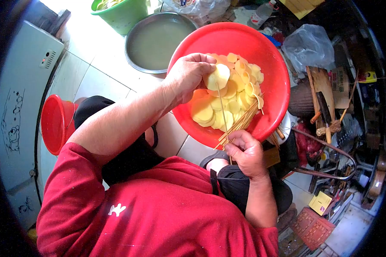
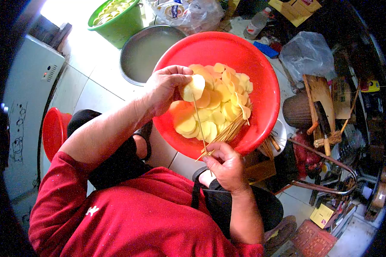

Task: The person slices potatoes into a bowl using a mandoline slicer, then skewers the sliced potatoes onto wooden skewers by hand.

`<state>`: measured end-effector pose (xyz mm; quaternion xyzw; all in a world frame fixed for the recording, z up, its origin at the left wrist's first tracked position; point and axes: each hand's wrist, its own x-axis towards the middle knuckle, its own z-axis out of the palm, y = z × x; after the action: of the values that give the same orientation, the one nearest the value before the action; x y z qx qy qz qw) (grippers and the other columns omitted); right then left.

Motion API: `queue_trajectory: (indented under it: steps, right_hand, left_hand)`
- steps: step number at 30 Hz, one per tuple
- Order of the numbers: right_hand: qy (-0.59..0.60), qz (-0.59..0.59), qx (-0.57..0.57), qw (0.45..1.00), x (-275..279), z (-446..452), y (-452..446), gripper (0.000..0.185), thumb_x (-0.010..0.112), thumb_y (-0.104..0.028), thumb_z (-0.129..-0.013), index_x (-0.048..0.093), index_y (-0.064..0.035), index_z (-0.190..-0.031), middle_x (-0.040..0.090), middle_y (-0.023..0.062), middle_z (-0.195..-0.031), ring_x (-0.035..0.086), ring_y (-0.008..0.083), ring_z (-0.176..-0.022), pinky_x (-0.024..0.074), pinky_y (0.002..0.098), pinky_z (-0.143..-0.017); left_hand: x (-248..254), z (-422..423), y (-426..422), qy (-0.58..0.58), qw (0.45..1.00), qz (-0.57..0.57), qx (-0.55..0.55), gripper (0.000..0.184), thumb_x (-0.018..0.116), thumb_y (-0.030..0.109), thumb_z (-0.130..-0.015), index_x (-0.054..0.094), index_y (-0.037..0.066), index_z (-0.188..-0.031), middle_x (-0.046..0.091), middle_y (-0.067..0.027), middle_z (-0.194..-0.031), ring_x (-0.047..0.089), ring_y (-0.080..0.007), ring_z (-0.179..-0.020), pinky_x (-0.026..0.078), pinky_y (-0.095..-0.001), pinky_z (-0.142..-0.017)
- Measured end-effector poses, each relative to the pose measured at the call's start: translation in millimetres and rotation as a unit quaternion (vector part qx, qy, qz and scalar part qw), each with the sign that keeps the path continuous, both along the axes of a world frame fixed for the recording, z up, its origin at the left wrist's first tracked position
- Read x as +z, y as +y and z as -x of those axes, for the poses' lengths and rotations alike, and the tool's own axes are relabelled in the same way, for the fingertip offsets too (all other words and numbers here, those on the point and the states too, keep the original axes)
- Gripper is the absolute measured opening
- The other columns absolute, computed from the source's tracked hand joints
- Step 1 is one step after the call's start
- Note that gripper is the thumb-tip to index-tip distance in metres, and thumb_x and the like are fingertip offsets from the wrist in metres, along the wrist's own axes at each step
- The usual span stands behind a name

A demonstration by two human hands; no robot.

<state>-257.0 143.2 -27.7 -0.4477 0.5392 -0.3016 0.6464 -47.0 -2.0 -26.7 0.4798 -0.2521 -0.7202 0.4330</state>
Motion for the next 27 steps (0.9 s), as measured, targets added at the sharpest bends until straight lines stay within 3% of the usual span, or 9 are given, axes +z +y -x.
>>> queue_trajectory:
  steps: [7,11,15,17,19,21,25,26,27]
  right_hand:
    - [0.040,0.009,-0.008,0.999,-6,2,2,0.013,0.064,0.000,-0.082,0.060,0.0003,-0.095,0.065,0.0051,-0.081,0.061,0.0102,-0.074,0.0490,0.0242,-0.068]
    - [0.018,0.009,-0.034,0.999,-6,-2,1,0.018,0.064,0.000,-0.082,0.059,0.0009,-0.099,0.065,0.0055,-0.081,0.061,0.0109,-0.075,0.0490,0.0242,-0.068]
    - [0.007,0.007,-0.109,0.994,6,-15,-11,0.024,0.064,0.001,-0.082,0.057,0.0018,-0.105,0.066,0.0082,-0.092,0.062,0.0120,-0.083,0.0486,0.0236,-0.070]
    - [-0.027,0.007,-0.131,0.991,6,-14,-12,0.026,0.064,0.001,-0.083,0.056,0.0020,-0.108,0.067,0.0090,-0.096,0.062,0.0122,-0.085,0.0485,0.0233,-0.071]
    - [-0.035,0.004,-0.115,0.993,0,-11,-12,0.027,0.063,0.002,-0.083,0.057,0.0023,-0.109,0.066,0.0098,-0.103,0.062,0.0130,-0.089,0.0483,0.0234,-0.073]
    - [-0.022,0.026,-0.117,0.993,-4,-7,-12,0.027,0.063,-0.001,-0.083,0.058,0.0011,-0.110,0.066,0.0069,-0.099,0.061,0.0111,-0.082,0.0482,0.0224,-0.068]
    - [0.009,0.017,-0.134,0.991,0,-2,-14,0.025,0.065,-0.007,-0.084,0.060,-0.0020,-0.107,0.066,0.0018,-0.088,0.055,0.0052,-0.066,0.0434,0.0191,-0.054]
    - [0.006,0.019,-0.135,0.991,-1,-2,-13,0.024,0.064,-0.006,-0.084,0.060,-0.0019,-0.106,0.066,0.0016,-0.087,0.055,0.0049,-0.066,0.0432,0.0188,-0.054]
    - [0.004,0.021,-0.136,0.991,-2,-2,-13,0.023,0.064,-0.006,-0.084,0.060,-0.0019,-0.106,0.066,0.0014,-0.087,0.055,0.0047,-0.065,0.0430,0.0185,-0.054]
  left_hand:
    - [10,-7,-7,-0.040,0.999,0.032,0.015,0.017,0.063,0.014,-0.088,0.061,0.000,-0.097,0.065,-0.0098,-0.090,0.065,-0.0204,-0.076,0.056,-0.0329,-0.068]
    - [0,-1,0,-0.088,0.989,0.046,-0.107,0.019,0.065,0.019,-0.087,0.064,0.002,-0.094,0.065,-0.0059,-0.085,0.064,-0.0172,-0.075,0.055,-0.0307,-0.066]
    - [-3,15,38,-0.169,0.925,0.059,-0.335,0.015,0.066,0.019,-0.086,0.065,0.005,-0.087,0.063,-0.0010,-0.076,0.059,-0.0098,-0.067,0.051,-0.0254,-0.058]
    - [-10,23,52,-0.107,0.930,0.059,-0.346,0.018,0.067,0.020,-0.086,0.064,0.003,-0.088,0.063,-0.0005,-0.078,0.059,-0.0087,-0.067,0.051,-0.0254,-0.059]
    - [-8,20,46,-0.200,0.903,0.107,-0.365,0.020,0.066,0.022,-0.087,0.063,0.003,-0.092,0.063,-0.0017,-0.080,0.059,-0.0090,-0.067,0.051,-0.0251,-0.060]
    - [-6,17,31,-0.177,0.935,0.066,-0.300,0.023,0.063,0.024,-0.089,0.062,0.002,-0.097,0.064,-0.0020,-0.081,0.060,-0.0098,-0.066,0.051,-0.0259,-0.061]
    - [-31,11,-1,-0.503,0.745,0.392,-0.197,0.022,0.063,0.016,-0.081,0.062,0.007,-0.102,0.064,-0.0102,-0.079,0.065,-0.0232,-0.070,0.054,-0.0341,-0.064]
    - [-34,12,-3,-0.502,0.746,0.392,-0.197,0.022,0.063,0.016,-0.081,0.062,0.007,-0.102,0.064,-0.0102,-0.079,0.065,-0.0232,-0.070,0.054,-0.0341,-0.064]
    - [-37,14,-4,-0.568,0.691,0.382,-0.234,0.023,0.063,0.017,-0.079,0.061,0.008,-0.101,0.063,-0.0114,-0.082,0.065,-0.0262,-0.073,0.054,-0.0370,-0.066]
